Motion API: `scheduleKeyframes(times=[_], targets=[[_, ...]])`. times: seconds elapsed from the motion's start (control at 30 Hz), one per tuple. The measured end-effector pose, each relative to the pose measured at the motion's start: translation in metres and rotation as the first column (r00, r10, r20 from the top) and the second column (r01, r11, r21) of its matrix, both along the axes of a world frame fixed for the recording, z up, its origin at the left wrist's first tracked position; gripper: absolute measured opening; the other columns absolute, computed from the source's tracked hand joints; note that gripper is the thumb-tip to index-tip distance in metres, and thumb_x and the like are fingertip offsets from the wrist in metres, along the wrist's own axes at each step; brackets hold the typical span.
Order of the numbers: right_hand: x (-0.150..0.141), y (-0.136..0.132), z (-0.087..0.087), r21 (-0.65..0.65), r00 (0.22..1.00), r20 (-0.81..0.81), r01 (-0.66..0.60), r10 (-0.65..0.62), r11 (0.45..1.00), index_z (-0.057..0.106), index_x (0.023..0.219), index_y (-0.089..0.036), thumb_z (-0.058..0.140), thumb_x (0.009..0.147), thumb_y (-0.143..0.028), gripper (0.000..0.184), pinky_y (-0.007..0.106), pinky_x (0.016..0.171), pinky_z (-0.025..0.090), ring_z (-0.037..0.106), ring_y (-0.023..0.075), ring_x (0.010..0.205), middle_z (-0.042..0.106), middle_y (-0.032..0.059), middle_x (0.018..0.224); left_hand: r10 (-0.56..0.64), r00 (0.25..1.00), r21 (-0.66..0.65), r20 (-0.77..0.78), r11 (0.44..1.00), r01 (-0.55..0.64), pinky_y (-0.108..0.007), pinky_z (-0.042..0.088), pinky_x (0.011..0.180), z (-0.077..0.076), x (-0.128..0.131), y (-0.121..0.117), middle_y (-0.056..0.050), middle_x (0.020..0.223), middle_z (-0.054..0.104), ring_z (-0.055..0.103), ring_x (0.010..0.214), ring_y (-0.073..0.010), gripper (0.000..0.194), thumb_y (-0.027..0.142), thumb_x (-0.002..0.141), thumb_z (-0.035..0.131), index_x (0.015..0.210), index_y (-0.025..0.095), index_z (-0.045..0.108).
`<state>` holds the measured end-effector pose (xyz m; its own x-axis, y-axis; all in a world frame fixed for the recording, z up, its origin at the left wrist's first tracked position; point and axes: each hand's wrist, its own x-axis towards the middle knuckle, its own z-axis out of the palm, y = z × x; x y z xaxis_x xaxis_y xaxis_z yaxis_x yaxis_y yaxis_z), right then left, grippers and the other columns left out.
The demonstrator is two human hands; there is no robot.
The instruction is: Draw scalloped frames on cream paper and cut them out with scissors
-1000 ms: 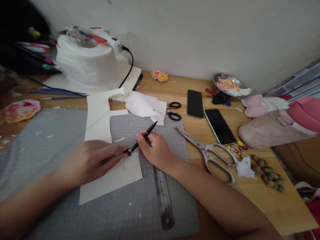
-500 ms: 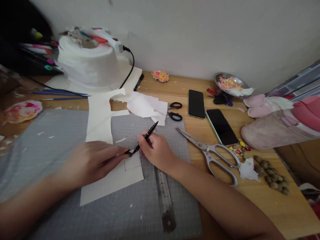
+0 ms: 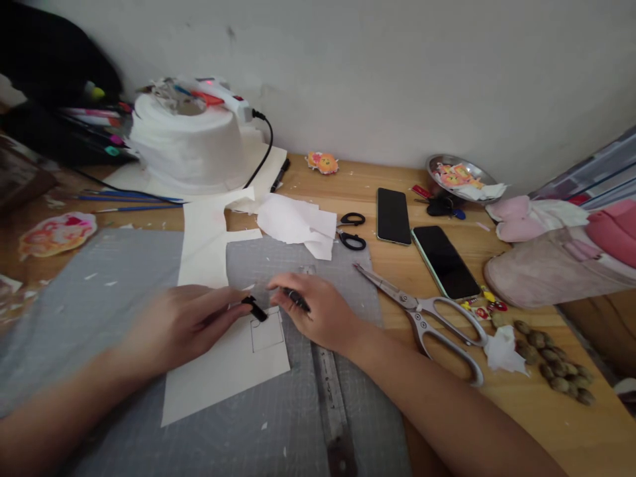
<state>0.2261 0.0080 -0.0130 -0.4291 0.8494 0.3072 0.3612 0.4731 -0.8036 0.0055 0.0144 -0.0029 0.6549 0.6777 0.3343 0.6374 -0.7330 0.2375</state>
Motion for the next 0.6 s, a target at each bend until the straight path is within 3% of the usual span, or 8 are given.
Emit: scheduleKeyframes(times=[0.13,0.23,0.37,0.5,0.6], targets=[[-0.0004,0.0006,0.0074,0.092,0.966,0.201,-0.185,0.164,0.978,0.061,0.1,-0.021,0.041,0.096,-0.026,0.02,0.029,0.075,0.044,0.06,0.0172,0.081,0.07,0.0055,0.089,0.051,0.997,-0.121,0.062,0.992,-0.043,-0.023,0.037,0.044,-0.001,-0.0016,-0.0004,0.001,0.052,0.061,0.055,0.044,-0.0131,0.032,0.033,0.095,0.04,0.08,0.017,0.063],[0.0008,0.0029,0.0064,0.147,0.931,0.319,-0.231,0.175,0.962,0.063,0.099,-0.019,0.042,0.096,-0.027,0.023,0.028,0.066,0.041,0.055,0.017,0.071,0.067,0.0051,0.078,0.131,0.973,-0.21,0.191,0.973,-0.09,-0.02,0.036,0.042,-0.0012,-0.0016,-0.0033,0.007,0.048,0.053,0.048,0.039,-0.0091,0.022,0.032,0.092,0.046,0.084,0.018,0.061],[0.0034,0.0051,0.0012,0.308,0.903,0.411,-0.268,0.127,0.913,0.064,0.098,-0.016,0.043,0.096,-0.025,0.024,0.028,0.064,0.037,0.051,0.0175,0.068,0.064,0.0048,0.072,0.213,0.919,-0.213,0.331,0.966,-0.147,-0.016,0.033,0.039,-0.0007,-0.0012,-0.0065,0.011,0.046,0.044,0.041,0.037,-0.0063,0.012,0.028,0.089,0.053,0.082,0.019,0.058],[0.0057,0.0052,-0.0002,0.431,0.915,0.402,-0.162,-0.028,0.888,0.063,0.094,-0.016,0.041,0.097,-0.026,0.025,0.028,0.063,0.036,0.05,0.0171,0.066,0.063,0.0044,0.07,0.218,0.914,-0.184,0.342,0.969,-0.162,-0.015,0.033,0.04,0.0,-0.001,-0.0082,0.011,0.048,0.045,0.042,0.038,-0.0054,0.008,0.025,0.088,0.055,0.084,0.019,0.058],[0.0062,0.0045,0.0023,0.384,0.931,0.363,-0.103,-0.047,0.918,0.062,0.093,-0.016,0.039,0.097,-0.027,0.026,0.027,0.064,0.038,0.052,0.016,0.067,0.063,0.0044,0.071,0.198,0.923,-0.152,0.329,0.976,-0.156,-0.015,0.034,0.041,0.0002,-0.0006,-0.0084,0.011,0.048,0.046,0.043,0.038,-0.0054,0.008,0.025,0.088,0.056,0.086,0.019,0.059]])
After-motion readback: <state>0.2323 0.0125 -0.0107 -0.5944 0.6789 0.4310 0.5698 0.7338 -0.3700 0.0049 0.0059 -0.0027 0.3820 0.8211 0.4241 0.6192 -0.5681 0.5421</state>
